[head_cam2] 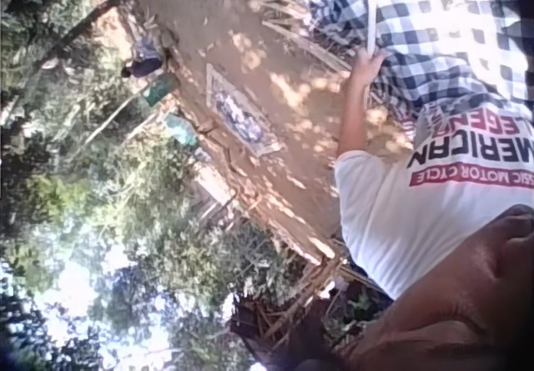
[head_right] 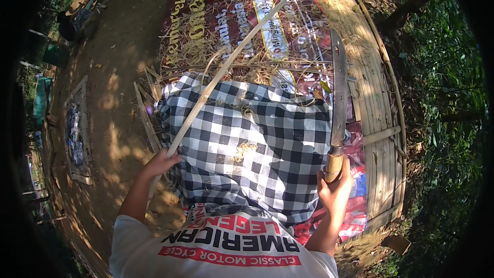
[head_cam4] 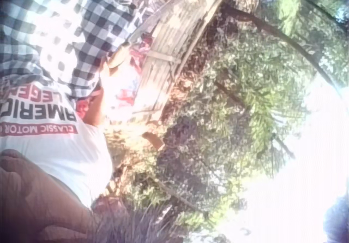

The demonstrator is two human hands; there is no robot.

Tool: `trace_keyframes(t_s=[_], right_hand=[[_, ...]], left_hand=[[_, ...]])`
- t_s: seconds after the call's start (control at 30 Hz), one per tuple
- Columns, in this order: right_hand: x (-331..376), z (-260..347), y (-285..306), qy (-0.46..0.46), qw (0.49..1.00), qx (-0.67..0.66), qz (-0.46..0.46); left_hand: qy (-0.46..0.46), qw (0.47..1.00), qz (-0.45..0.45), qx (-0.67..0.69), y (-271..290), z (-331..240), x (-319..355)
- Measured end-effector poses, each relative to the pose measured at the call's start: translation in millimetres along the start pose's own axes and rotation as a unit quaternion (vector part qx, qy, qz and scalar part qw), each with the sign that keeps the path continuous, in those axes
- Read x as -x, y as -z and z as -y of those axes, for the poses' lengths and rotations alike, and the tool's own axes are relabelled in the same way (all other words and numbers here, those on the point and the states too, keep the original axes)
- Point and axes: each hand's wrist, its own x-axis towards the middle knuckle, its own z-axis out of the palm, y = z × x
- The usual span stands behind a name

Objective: The person shaves and thins a long wooden stick using a machete while sitting on a wooden platform.

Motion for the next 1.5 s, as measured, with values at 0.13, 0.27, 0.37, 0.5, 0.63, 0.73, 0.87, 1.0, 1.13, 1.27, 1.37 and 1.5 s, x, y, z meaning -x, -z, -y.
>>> trace_keyframes(t_s=[0.13, 0.27, 0.37, 0.5, 0.63, 0.73, 0.87, 1.0, 1.13, 1.27, 1.37, 1.5], right_hand=[[-4.5, 31.2, -27.5, 0.207, 0.964, 0.137, 0.094], [-14.2, 63.5, -62.4, 0.336, 0.903, 0.164, 0.213], [-23.3, 80.4, -84.5, 0.422, 0.843, 0.231, 0.241], [-38.4, 78.2, -109.4, 0.466, 0.797, 0.270, 0.274], [-68.7, 51.6, -121.3, 0.428, 0.808, 0.326, 0.241], [-92.9, 43.4, -107.2, 0.393, 0.849, 0.302, 0.185], [-102.2, 44.2, -107.9, 0.396, 0.833, 0.342, 0.180], [-75.0, 78.9, -120.7, 0.335, 0.809, 0.405, 0.264], [-68.6, 72.4, -141.5, 0.417, 0.787, 0.368, 0.267], [-116.8, 52.8, -120.5, 0.353, 0.825, 0.390, 0.207], [-141.4, 56.7, -95.7, 0.213, 0.896, 0.378, 0.100], [-133.1, 64.8, -94.6, 0.198, 0.917, 0.324, 0.122]], left_hand=[[0.025, 0.999, 0.024, 0.002, -1.3, -6.7, 4.3], [0.040, 0.999, 0.012, -0.012, -4.0, -16.5, 7.1], [-0.002, 1.000, -0.004, 0.006, -8.8, -14.6, 7.5], [-0.009, 1.000, 0.022, 0.001, -9.3, -0.1, 3.6], [-0.019, 0.999, 0.023, -0.010, -7.9, 6.0, 0.0], [0.024, 0.999, 0.033, 0.009, -6.7, -12.4, 5.7], [0.047, 0.997, 0.039, -0.044, 2.8, -9.4, -3.2], [0.051, 0.999, 0.014, -0.012, -11.9, 7.4, -6.0], [0.061, 0.997, 0.001, -0.036, -11.3, 8.3, -4.2], [0.006, 1.000, -0.001, -0.024, -13.1, 9.3, -1.4], [-0.013, 1.000, -0.005, -0.010, -11.7, 3.0, -2.7], [0.005, 1.000, -0.004, -0.007, -14.3, -3.1, -10.2]])
